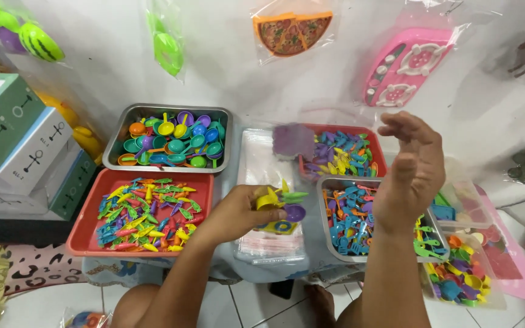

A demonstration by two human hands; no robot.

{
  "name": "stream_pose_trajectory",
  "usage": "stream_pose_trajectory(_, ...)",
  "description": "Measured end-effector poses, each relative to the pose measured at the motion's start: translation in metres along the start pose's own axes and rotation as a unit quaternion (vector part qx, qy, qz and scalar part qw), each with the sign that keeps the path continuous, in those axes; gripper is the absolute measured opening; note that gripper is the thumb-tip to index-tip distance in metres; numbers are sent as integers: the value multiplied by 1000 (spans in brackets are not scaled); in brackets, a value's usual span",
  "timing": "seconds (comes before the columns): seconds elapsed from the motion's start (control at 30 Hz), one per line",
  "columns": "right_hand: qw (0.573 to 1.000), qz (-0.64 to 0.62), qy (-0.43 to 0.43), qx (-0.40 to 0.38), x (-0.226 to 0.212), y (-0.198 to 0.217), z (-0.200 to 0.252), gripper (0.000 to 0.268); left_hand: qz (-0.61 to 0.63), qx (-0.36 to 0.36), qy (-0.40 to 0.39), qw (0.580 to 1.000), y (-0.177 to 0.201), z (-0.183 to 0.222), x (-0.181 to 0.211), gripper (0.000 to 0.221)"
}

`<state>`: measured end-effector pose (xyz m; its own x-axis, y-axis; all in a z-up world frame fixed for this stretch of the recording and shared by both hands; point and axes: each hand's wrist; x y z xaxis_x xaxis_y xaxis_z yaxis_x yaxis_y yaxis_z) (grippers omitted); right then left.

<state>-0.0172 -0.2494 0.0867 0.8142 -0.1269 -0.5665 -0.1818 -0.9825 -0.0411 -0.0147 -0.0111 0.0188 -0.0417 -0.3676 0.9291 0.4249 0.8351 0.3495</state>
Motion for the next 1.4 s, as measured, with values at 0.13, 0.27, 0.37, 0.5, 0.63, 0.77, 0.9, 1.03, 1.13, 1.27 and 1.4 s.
stream_pose_trajectory(0.13, 977, -31, -200, -73, 22, -10, 5, 70, 133, 22, -41, 990, -1, -3, -17, 37)
stream_pose_trajectory(0.27, 922, -72, -351, -145, 48, -19, 21, 27, 169, 29, -54, 984, -2, -7, -20, 37)
stream_pose_trajectory(0.37, 931, -53, -342, -115, 53, -24, 23, 14, 198, 46, -90, 975, -1, -12, -24, 50)
stream_pose_trajectory(0.5, 936, -47, -330, -109, 57, -30, 24, 12, 213, 112, -124, 963, 4, -14, -16, 37)
stream_pose_trajectory(0.63, 926, -57, -349, -136, 72, -23, 32, 14, 212, 187, -125, 951, 4, -20, -21, 22)
stream_pose_trajectory(0.77, 918, -67, -363, -145, 89, -9, 45, 17, 212, 221, -103, 946, 2, -25, -27, 20)
stream_pose_trajectory(0.9, 913, -76, -378, -132, 97, -7, 45, 16, 202, 236, -109, 944, 6, -24, -23, 19)
stream_pose_trajectory(1.03, 912, -78, -387, -112, 101, -5, 45, 15, 224, 261, -114, 932, 9, -25, -25, 17)
stream_pose_trajectory(1.13, 909, -78, -395, -109, 104, -5, 47, 15, 203, 274, -104, 934, 8, -26, -27, 17)
stream_pose_trajectory(1.27, 912, -107, -387, -86, 102, -9, 45, 33, 128, 313, -70, 938, 9, -22, -21, 15)
stream_pose_trajectory(1.4, 911, -125, -387, -67, 99, -15, 45, 42, 81, 343, -85, 932, 8, -12, -4, 28)
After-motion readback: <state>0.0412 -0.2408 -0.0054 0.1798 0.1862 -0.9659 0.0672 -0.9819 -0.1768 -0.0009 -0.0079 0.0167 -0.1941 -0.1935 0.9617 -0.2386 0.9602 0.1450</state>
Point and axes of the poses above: each hand's wrist, its own z-axis away from the middle knuckle, its own y-axis out of the back of the hand, x = y × z, and after that the axes turned 9 degrees about -z, right-handed
